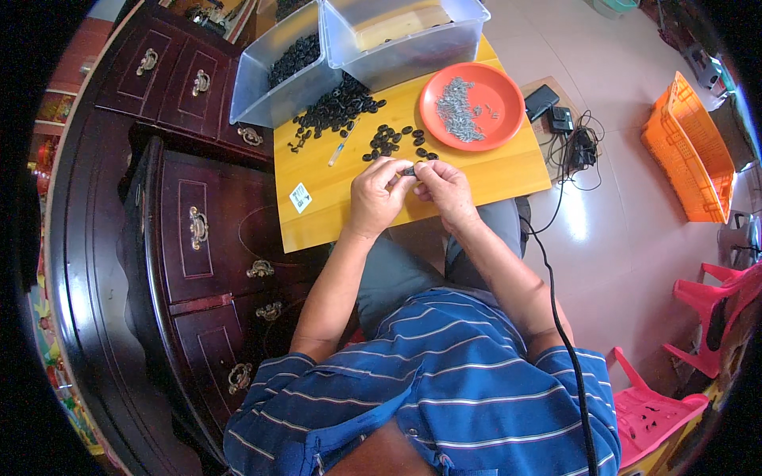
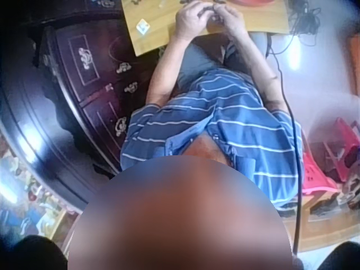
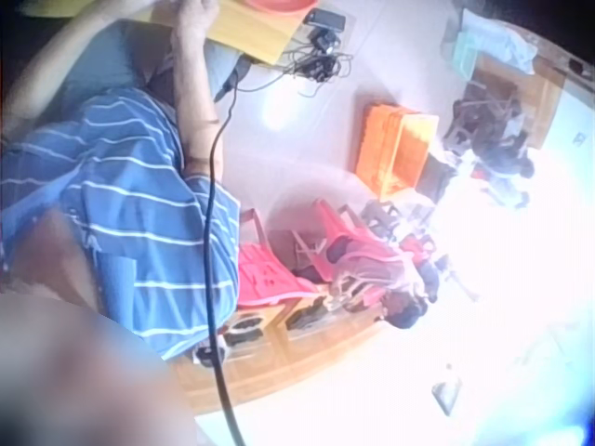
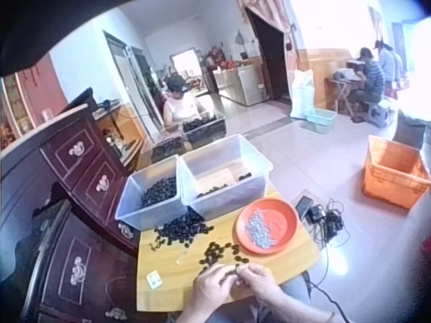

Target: Assembling small black plastic components by hand at a table.

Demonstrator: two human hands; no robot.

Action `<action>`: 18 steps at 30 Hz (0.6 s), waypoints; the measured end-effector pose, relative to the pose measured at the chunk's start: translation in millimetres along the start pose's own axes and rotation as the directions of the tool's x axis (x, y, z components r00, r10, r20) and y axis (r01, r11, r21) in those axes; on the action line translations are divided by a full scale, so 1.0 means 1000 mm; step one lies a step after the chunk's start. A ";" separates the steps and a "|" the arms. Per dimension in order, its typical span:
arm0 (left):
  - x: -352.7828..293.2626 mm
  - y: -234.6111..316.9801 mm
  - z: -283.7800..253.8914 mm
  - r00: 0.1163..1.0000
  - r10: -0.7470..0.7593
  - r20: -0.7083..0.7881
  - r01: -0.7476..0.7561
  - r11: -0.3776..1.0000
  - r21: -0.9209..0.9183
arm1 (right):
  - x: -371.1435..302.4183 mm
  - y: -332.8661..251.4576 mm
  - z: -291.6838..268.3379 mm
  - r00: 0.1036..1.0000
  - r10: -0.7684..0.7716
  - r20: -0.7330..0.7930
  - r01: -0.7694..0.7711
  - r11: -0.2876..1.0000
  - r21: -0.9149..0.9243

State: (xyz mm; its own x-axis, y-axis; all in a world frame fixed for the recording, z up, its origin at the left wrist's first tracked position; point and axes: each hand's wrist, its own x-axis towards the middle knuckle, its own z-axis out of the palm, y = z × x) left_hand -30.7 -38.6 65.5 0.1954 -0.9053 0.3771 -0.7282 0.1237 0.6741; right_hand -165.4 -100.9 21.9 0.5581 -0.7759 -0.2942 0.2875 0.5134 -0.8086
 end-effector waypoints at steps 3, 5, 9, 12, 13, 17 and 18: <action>0.001 0.000 -0.001 1.000 0.001 -0.008 -0.001 1.000 -0.004 | 0.002 0.003 0.000 1.000 -0.003 -0.001 0.003 1.000 -0.004; 0.001 0.000 -0.002 1.000 -0.019 -0.009 0.019 1.000 -0.017 | 0.006 0.006 -0.003 1.000 0.008 0.018 -0.008 1.000 0.000; 0.001 -0.005 -0.003 1.000 -0.022 -0.005 0.022 1.000 -0.012 | 0.008 0.007 -0.002 1.000 0.004 0.027 -0.003 1.000 -0.018; 0.002 -0.008 -0.004 1.000 0.000 -0.003 0.000 1.000 0.001 | 0.009 0.008 0.002 1.000 -0.022 0.011 0.022 0.999 -0.041; 0.002 -0.007 -0.006 1.000 -0.004 0.002 0.004 1.000 0.007 | 0.009 0.006 0.003 1.000 -0.020 0.018 0.021 0.999 -0.045; 0.004 -0.002 -0.012 0.997 -0.034 0.069 0.035 0.999 -0.006 | 0.011 0.005 0.000 0.998 -0.042 0.046 0.047 0.992 -0.115; 0.005 -0.002 -0.013 0.994 -0.046 0.097 0.048 0.999 -0.018 | 0.012 0.007 -0.002 0.997 -0.053 0.054 0.060 0.988 -0.145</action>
State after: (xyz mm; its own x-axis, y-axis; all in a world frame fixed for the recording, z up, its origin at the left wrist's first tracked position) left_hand -19.7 -37.6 74.4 0.1640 -0.9452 0.2824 -0.7059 0.0875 0.7028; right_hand -158.2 -107.3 12.3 0.5831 -0.7812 -0.2230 0.2046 0.4069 -0.8902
